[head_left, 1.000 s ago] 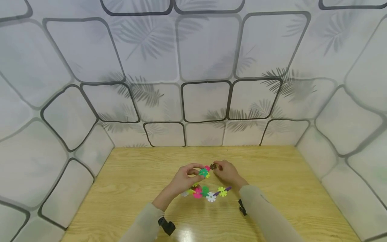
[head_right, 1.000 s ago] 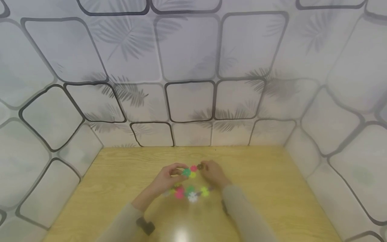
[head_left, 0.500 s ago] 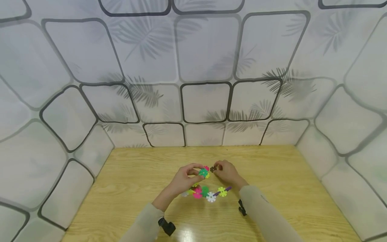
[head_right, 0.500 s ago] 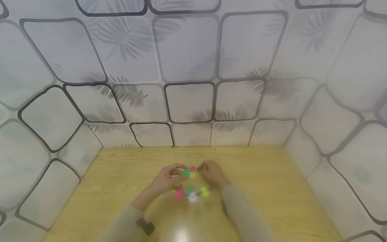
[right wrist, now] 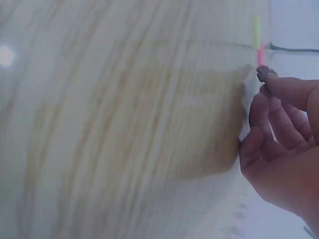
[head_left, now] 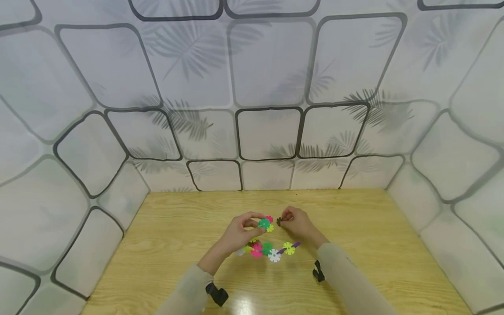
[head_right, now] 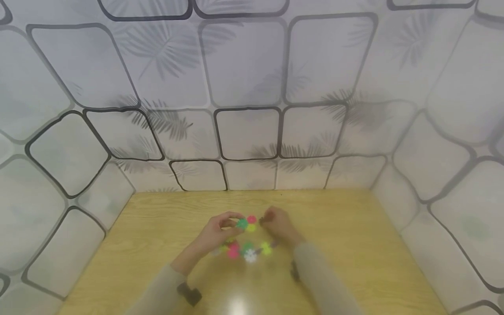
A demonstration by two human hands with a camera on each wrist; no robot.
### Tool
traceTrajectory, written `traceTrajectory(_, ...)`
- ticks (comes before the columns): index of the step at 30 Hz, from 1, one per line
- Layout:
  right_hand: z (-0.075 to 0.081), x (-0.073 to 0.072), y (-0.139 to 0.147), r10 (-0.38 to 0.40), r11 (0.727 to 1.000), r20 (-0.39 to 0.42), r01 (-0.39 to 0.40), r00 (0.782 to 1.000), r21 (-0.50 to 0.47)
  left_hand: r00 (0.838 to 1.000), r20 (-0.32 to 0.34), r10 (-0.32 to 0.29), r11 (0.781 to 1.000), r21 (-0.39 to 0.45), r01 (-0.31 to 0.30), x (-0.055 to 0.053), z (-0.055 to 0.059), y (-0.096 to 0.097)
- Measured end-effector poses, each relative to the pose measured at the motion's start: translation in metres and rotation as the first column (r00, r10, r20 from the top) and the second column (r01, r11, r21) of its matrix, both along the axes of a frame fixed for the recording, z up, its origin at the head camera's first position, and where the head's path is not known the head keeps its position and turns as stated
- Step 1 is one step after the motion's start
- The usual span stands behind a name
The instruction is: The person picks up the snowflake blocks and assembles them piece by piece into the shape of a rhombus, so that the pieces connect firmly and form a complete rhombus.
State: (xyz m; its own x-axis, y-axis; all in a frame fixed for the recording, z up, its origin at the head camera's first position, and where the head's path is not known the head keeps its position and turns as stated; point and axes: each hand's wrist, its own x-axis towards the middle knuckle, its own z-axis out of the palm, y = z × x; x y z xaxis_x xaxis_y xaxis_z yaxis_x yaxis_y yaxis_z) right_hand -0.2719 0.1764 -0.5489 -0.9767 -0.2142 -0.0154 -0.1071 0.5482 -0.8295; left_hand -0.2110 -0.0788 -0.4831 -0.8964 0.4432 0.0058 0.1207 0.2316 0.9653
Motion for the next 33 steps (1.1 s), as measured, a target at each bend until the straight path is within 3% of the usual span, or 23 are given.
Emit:
traceTrajectory(6,0.012,0.004,0.006,0.062,0.997,-0.07,-0.059,0.996,0.041,1.0,-0.003,0.004,1.0,-0.005,-0.004,0.001,0.003,-0.002)
traceTrajectory(11,0.028,0.01,0.005,0.112,0.993,-0.135,-0.114,0.984,-0.005,1.0,-0.003,-0.001,1.0,-0.003,0.001,0.002,0.004,-0.003)
traceTrajectory(20,0.046,0.022,-0.001,0.128,0.992,-0.146,-0.13,0.981,-0.007,1.0,0.015,0.006,1.0,-0.001,-0.006,0.002,0.004,-0.006)
traceTrajectory(33,0.067,0.043,-0.005,0.155,0.986,-0.187,-0.164,0.97,-0.037,1.0,-0.02,0.016,1.0,-0.012,-0.017,0.003,0.003,-0.008)
